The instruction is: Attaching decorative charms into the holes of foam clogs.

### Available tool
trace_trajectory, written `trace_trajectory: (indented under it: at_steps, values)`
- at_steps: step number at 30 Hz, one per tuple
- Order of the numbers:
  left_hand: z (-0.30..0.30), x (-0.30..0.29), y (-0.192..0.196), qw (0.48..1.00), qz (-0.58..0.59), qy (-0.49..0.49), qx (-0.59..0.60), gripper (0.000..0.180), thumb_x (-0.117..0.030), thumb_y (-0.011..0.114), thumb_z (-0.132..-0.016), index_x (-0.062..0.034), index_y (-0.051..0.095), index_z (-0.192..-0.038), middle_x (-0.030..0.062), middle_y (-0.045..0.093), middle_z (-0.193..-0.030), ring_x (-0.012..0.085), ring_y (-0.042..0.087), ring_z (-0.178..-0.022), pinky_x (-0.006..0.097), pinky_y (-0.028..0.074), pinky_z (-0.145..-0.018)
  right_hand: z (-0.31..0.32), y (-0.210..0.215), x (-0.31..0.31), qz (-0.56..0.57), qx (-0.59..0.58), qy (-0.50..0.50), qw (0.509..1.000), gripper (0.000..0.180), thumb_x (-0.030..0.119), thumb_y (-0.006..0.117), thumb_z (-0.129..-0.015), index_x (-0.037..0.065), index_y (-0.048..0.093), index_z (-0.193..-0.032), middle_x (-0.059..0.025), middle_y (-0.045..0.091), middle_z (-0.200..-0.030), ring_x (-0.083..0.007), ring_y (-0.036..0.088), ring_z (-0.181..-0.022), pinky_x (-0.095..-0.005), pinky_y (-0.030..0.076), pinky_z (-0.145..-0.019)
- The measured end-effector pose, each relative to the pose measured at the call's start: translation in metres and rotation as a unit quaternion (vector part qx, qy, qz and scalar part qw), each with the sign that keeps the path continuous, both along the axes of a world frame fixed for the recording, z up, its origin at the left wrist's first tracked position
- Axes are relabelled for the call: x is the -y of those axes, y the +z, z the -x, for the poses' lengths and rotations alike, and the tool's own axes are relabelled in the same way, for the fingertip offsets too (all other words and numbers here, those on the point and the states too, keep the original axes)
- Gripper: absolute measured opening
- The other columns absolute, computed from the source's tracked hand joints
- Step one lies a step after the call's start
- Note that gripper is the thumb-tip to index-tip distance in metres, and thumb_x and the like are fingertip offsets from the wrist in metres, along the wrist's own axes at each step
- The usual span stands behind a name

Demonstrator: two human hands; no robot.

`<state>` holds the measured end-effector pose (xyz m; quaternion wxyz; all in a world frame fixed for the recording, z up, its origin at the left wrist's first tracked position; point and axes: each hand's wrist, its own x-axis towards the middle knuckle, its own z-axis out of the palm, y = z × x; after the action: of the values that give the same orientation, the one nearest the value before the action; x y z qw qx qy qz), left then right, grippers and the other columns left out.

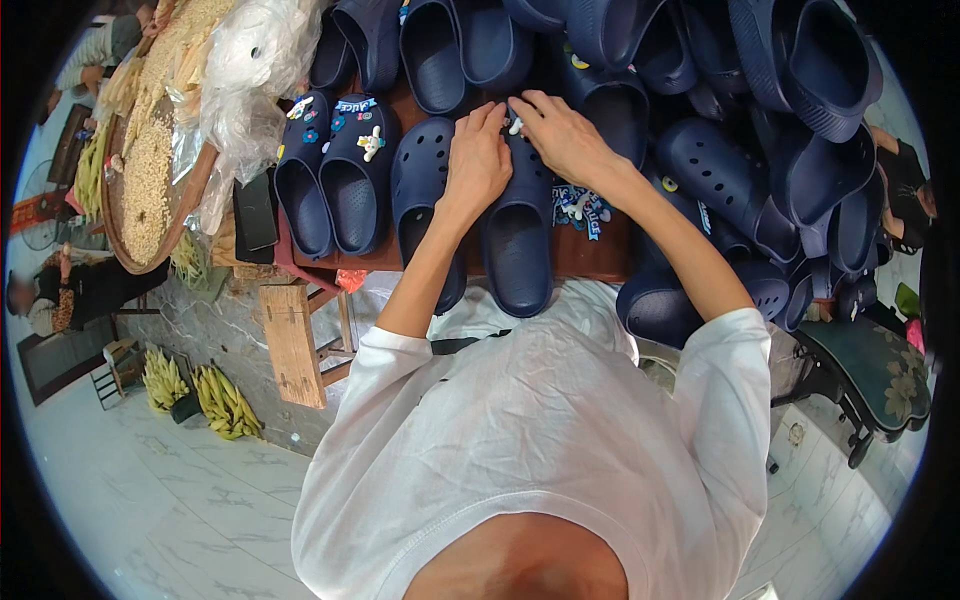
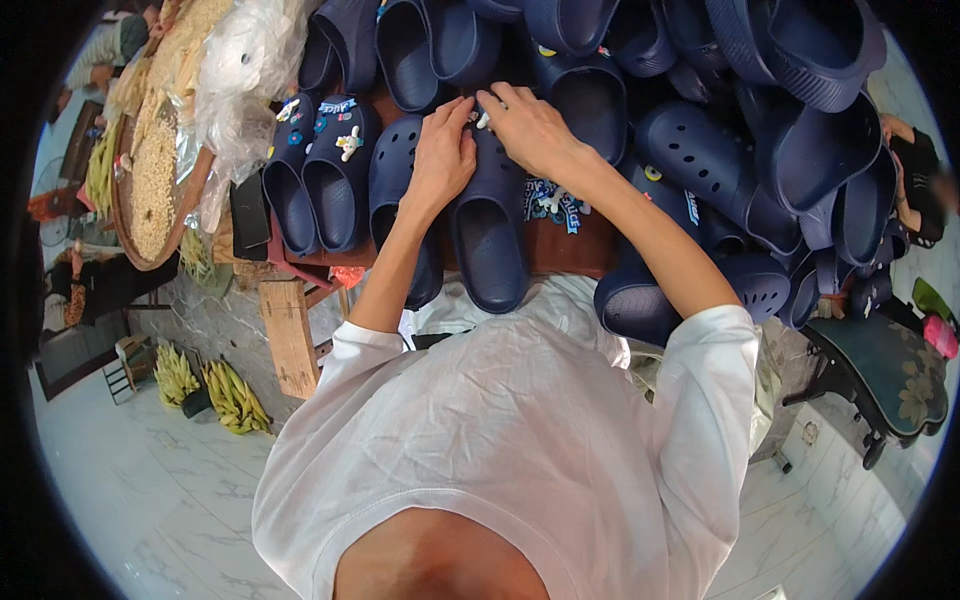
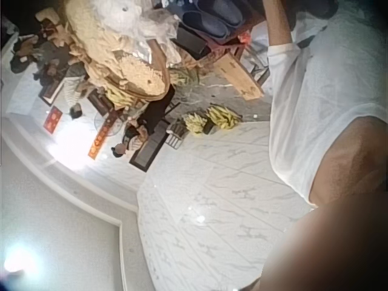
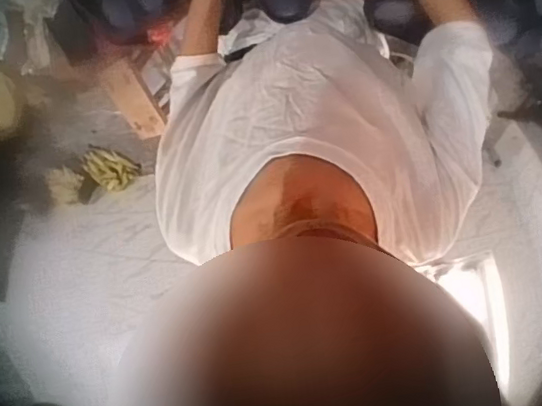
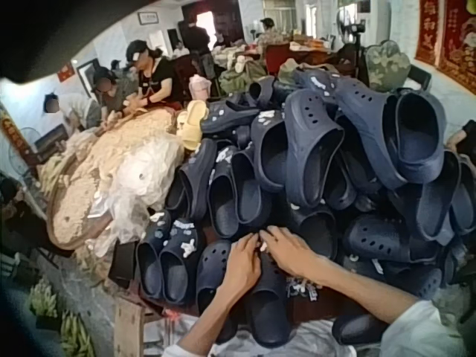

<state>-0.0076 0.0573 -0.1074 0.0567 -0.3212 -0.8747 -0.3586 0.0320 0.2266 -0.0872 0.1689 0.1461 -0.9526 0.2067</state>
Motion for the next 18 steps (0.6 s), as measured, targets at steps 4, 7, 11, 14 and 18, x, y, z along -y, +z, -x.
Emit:
trace_trajectory:
  at_steps: [4,7,11,14,18]
  values:
    - [0.001,0.004,0.001,1.000,0.007,-0.009,-0.004,0.042,-0.001,0.055,-0.086,0.0029,0.057,-0.127,0.0199,0.058,-0.127,0.0374,0.055,-0.117,0.043,0.043,-0.102,0.005,0.003,0.002,-0.023,0.087,0.003,0.996,0.032,0.009,0.065,-0.088,-0.001,0.055,-0.117,-0.0159,0.053,-0.111,-0.0360,0.055,-0.104,-0.0450,0.050,-0.087]
    - [0.000,0.004,0.011,0.997,0.066,-0.004,-0.032,0.041,-0.003,0.058,-0.085,0.0011,0.058,-0.126,0.0175,0.060,-0.125,0.0359,0.058,-0.110,0.042,0.047,-0.096,0.010,0.006,-0.004,0.010,0.086,0.024,0.996,0.035,0.011,0.068,-0.086,0.000,0.054,-0.116,-0.0157,0.053,-0.110,-0.0364,0.054,-0.102,-0.0444,0.049,-0.087]
    - [-0.002,0.000,0.017,0.994,0.098,-0.003,-0.048,0.040,-0.003,0.060,-0.084,0.0000,0.059,-0.124,0.0159,0.061,-0.121,0.0346,0.059,-0.105,0.042,0.049,-0.091,0.020,0.001,-0.010,0.066,0.104,0.013,0.992,0.032,0.012,0.069,-0.085,0.001,0.050,-0.109,-0.0171,0.054,-0.107,-0.0372,0.055,-0.100,-0.0444,0.048,-0.084]
    - [-0.001,-0.001,0.016,0.992,0.112,0.006,-0.052,0.036,-0.004,0.062,-0.083,-0.0006,0.060,-0.119,0.0147,0.062,-0.113,0.0336,0.059,-0.099,0.042,0.051,-0.086,0.023,0.002,-0.006,0.147,0.176,0.025,0.973,0.030,0.010,0.069,-0.085,0.002,0.047,-0.103,-0.0180,0.055,-0.099,-0.0386,0.057,-0.096,-0.0453,0.047,-0.083]
    - [0.001,-0.001,0.016,0.992,0.114,0.005,-0.053,0.027,-0.004,0.063,-0.083,-0.0016,0.060,-0.110,0.0141,0.060,-0.101,0.0332,0.059,-0.094,0.043,0.051,-0.082,0.012,0.007,0.003,0.153,0.132,0.051,0.978,0.032,0.009,0.069,-0.083,-0.001,0.048,-0.105,-0.0228,0.061,-0.100,-0.0430,0.059,-0.101,-0.0492,0.049,-0.085]
